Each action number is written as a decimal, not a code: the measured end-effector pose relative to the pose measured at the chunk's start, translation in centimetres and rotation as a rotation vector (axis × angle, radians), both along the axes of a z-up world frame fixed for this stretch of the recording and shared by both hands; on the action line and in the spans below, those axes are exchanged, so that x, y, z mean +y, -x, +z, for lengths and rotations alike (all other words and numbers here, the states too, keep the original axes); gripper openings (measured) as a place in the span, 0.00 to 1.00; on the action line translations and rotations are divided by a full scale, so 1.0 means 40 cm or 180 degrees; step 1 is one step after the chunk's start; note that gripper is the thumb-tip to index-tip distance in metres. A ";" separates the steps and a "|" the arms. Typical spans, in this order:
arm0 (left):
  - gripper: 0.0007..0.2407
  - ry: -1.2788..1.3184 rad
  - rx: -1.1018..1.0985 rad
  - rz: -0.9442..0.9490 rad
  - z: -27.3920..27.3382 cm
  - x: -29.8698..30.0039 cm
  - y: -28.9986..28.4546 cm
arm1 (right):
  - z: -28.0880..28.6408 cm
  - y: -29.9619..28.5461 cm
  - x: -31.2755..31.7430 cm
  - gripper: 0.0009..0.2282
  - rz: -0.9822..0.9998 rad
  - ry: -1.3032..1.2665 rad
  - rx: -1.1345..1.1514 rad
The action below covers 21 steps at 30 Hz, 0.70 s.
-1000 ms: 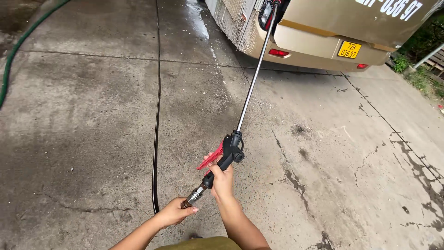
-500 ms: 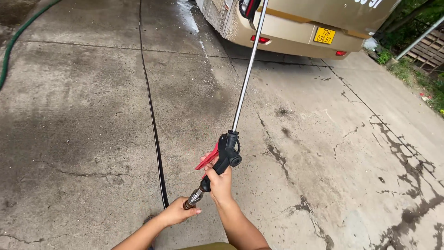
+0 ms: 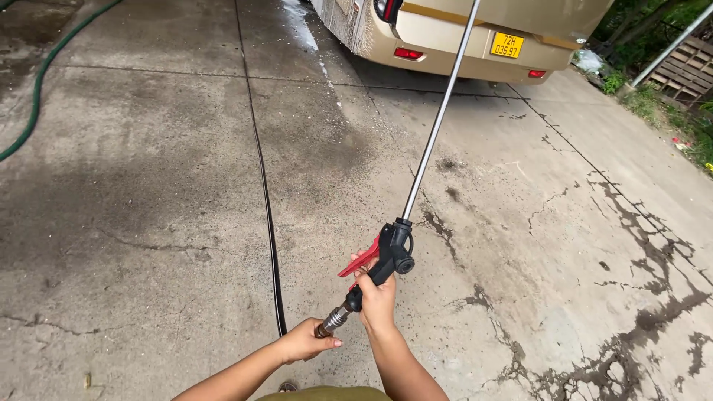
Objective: Washing the exterior of a bus using a pressure washer wand.
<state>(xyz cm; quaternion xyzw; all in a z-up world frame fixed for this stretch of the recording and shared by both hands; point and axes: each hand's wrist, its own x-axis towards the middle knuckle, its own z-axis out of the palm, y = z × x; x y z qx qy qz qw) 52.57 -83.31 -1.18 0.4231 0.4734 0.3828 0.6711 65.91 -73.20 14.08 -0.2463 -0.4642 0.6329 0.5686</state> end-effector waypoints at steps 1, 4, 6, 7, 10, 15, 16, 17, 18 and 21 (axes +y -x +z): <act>0.12 0.0014 -0.0037 0.0075 -0.034 -0.044 -0.013 | -0.048 -0.014 -0.030 0.10 0.0075 0.0014 -0.0037; 0.18 -0.0684 0.0430 0.0205 -0.095 -0.183 -0.054 | -0.142 -0.069 -0.151 0.10 -0.0072 0.0038 0.0063; 0.17 -0.0652 0.0649 0.0305 -0.085 -0.291 -0.083 | -0.132 -0.098 -0.267 0.08 0.0065 0.0488 0.0153; 0.17 -0.0639 0.0632 0.0339 -0.072 -0.336 -0.099 | -0.134 -0.118 -0.311 0.08 0.0097 0.0497 0.0130; 0.15 -0.0178 0.0795 0.0346 -0.033 -0.450 -0.152 | -0.110 -0.190 -0.427 0.06 0.0512 0.0596 0.0535; 0.14 -0.0605 0.1022 0.0205 0.031 -0.540 -0.305 | -0.068 -0.384 -0.546 0.05 0.0449 0.0346 0.0601; 0.14 -0.0628 0.1018 0.0211 0.034 -0.543 -0.352 | -0.061 -0.441 -0.567 0.05 0.0453 0.0323 0.0596; 0.15 -0.0744 0.1002 0.0087 0.037 -0.544 -0.402 | -0.056 -0.501 -0.586 0.06 0.0441 0.0217 0.0735; 0.15 -0.0860 0.0985 -0.0041 0.033 -0.547 -0.453 | -0.057 -0.563 -0.608 0.06 0.0427 0.0110 0.0873; 0.17 -0.1091 0.1332 -0.0372 0.044 -0.538 -0.668 | -0.043 -0.800 -0.659 0.06 0.0109 -0.0043 0.0849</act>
